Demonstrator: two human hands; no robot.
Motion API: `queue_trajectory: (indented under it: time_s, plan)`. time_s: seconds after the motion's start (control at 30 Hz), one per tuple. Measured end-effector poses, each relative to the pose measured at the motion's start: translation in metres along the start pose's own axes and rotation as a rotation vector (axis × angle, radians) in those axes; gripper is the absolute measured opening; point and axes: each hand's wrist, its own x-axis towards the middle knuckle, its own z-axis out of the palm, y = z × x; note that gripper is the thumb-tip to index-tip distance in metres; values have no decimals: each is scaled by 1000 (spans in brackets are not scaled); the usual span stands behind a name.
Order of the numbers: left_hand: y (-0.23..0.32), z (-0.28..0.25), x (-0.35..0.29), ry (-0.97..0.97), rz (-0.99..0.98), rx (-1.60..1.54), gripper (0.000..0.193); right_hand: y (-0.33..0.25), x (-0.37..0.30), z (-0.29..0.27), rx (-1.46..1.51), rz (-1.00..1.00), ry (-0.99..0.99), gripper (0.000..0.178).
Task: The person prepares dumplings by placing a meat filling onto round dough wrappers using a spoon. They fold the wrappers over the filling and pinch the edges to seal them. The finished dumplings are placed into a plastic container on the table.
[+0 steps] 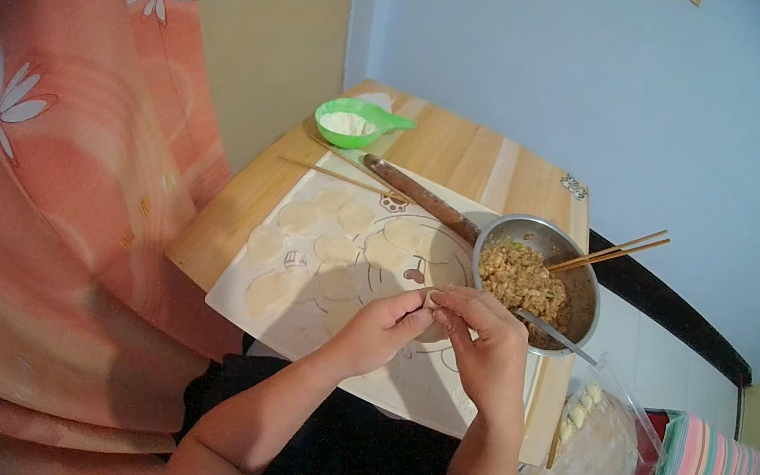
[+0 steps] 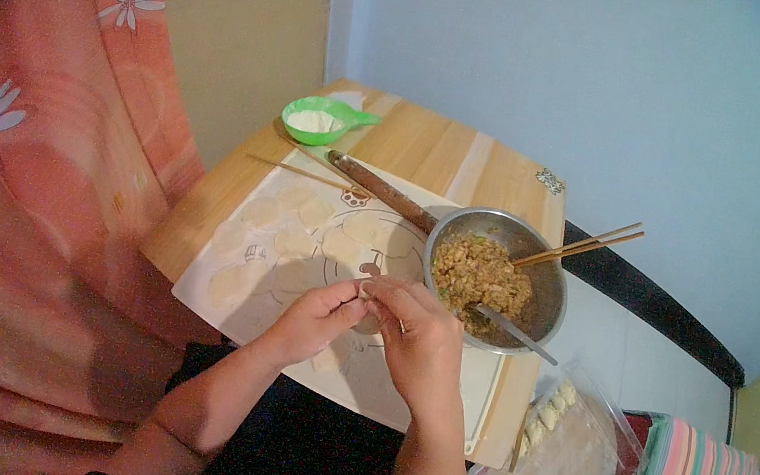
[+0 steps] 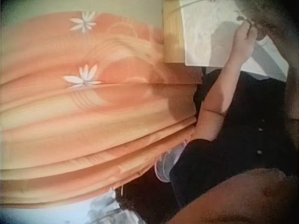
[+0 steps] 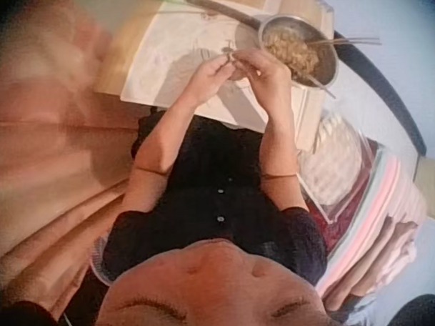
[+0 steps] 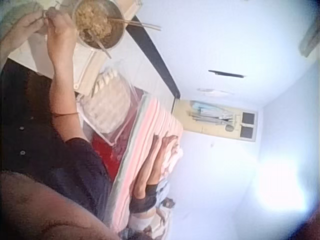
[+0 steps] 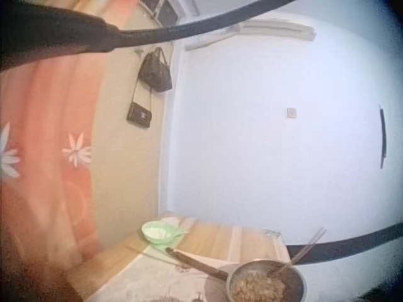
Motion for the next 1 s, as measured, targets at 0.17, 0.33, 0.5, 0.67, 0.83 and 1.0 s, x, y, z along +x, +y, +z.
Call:
queue_trajectory:
  time_s: [0.17, 0.33, 0.5, 0.67, 0.83, 1.0]
  plan:
    - [-7, -1, 3, 52, -35, 92, 32, 11, 7, 1, -51, -1, -62, 16]
    - [-15, -3, 5, 126, -5, 36, 31, 15, 12, 3, 19, 120, -61, 14]
    - [-9, -8, 4, 89, -91, 39, 36, 24, 8, 10, 48, 172, -44, 23]
    - [-11, -5, 0, 105, -62, -11, 36, 25, 6, 10, 255, 264, -10, 28]
    - [-24, -3, -1, 95, -58, 54, 34, 22, 5, 8, 235, 248, -92, 29]
    - [-9, 4, -3, 62, -85, 90, 36, 26, 4, 9, 93, 194, -113, 28]
